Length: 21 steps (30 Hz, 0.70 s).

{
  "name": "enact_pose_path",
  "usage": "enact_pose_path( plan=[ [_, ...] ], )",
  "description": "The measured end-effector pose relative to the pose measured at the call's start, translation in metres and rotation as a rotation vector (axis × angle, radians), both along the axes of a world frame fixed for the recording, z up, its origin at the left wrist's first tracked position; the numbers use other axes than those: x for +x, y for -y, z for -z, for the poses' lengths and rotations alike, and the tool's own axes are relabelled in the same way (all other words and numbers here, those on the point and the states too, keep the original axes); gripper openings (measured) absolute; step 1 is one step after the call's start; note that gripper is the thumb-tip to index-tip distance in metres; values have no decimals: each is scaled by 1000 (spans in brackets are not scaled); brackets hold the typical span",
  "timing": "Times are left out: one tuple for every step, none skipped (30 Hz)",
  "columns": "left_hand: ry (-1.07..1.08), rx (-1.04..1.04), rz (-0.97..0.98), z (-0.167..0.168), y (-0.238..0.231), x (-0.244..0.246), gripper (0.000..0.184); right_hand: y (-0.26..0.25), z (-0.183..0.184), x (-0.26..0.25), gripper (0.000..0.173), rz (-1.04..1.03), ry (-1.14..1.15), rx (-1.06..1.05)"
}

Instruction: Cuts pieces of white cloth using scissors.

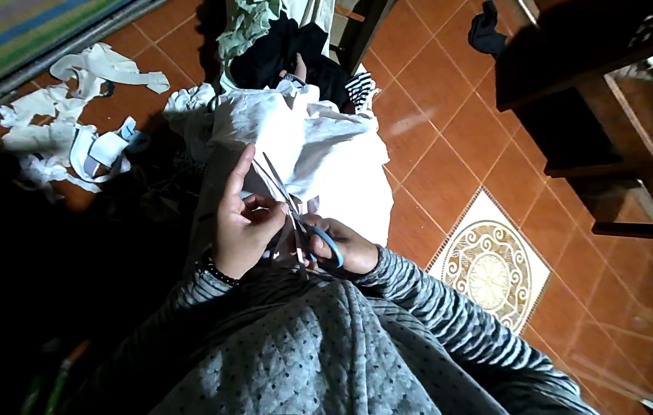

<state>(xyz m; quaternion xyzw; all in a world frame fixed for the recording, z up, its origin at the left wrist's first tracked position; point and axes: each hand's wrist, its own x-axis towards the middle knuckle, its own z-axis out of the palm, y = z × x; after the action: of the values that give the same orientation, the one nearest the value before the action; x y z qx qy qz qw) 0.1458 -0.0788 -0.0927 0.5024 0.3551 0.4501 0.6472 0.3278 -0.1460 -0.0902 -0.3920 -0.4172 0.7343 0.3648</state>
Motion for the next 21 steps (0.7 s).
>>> enact_pose_path(
  plan=[
    [-3,0,-3,0,0,0,94,0,2,0,45,7,-21,2],
    [-4,-3,-9,1,0,-1,95,1,4,-1,42,17,-44,0],
    [-4,-7,-16,2,0,-1,95,1,5,-1,39,23,-59,-5],
    [-3,-9,-23,2,1,0,96,2,5,-2,37,27,-66,-18],
    [-4,-13,-27,3,2,0,96,2,5,-2,35,34,-68,-34],
    [-1,-15,-27,3,2,1,96,3,4,-2,33,39,-65,-49],
    [3,-13,-22,4,2,1,95,3,4,-2,32,41,-62,-62],
    [10,-7,-18,5,1,0,91,4,4,-3,32,44,-58,-72],
    [21,3,-25,7,-1,0,84,4,5,-3,31,46,-58,-77],
    [28,8,-49,9,-3,-1,74,5,6,-3,31,49,-48,-78],
    [29,4,-82,11,-6,-2,64,6,6,-3,30,57,-28,-78],
    [24,-20,-118,11,-9,-3,55,7,6,-4,30,64,-8,-79],
    [20,-46,-154,11,-12,-4,49,7,6,-4,31,69,11,-81],
    [20,-67,-177,11,-15,-5,45,8,6,-4,31,73,23,-78],
    [25,-86,-181,10,-18,-6,42,9,6,-4,31,74,25,-76],
    [34,-106,-163,10,-19,-7,42,9,6,-5,31,79,24,-75],
    [45,-136,-130,8,-20,-9,44,9,6,-5,31,81,29,-71],
    [58,-182,-87,6,-21,-11,48,8,5,-5,31,79,38,-65],
    [74,-235,-40,4,-22,-12,52,8,6,-5,31,71,48,-53],
    [92,-280,-3,3,-23,-13,55,8,6,-5,31,64,52,-49],
    [97,-300,12,4,-24,-15,57,7,6,-4,32,54,46,-49]
  ],
)
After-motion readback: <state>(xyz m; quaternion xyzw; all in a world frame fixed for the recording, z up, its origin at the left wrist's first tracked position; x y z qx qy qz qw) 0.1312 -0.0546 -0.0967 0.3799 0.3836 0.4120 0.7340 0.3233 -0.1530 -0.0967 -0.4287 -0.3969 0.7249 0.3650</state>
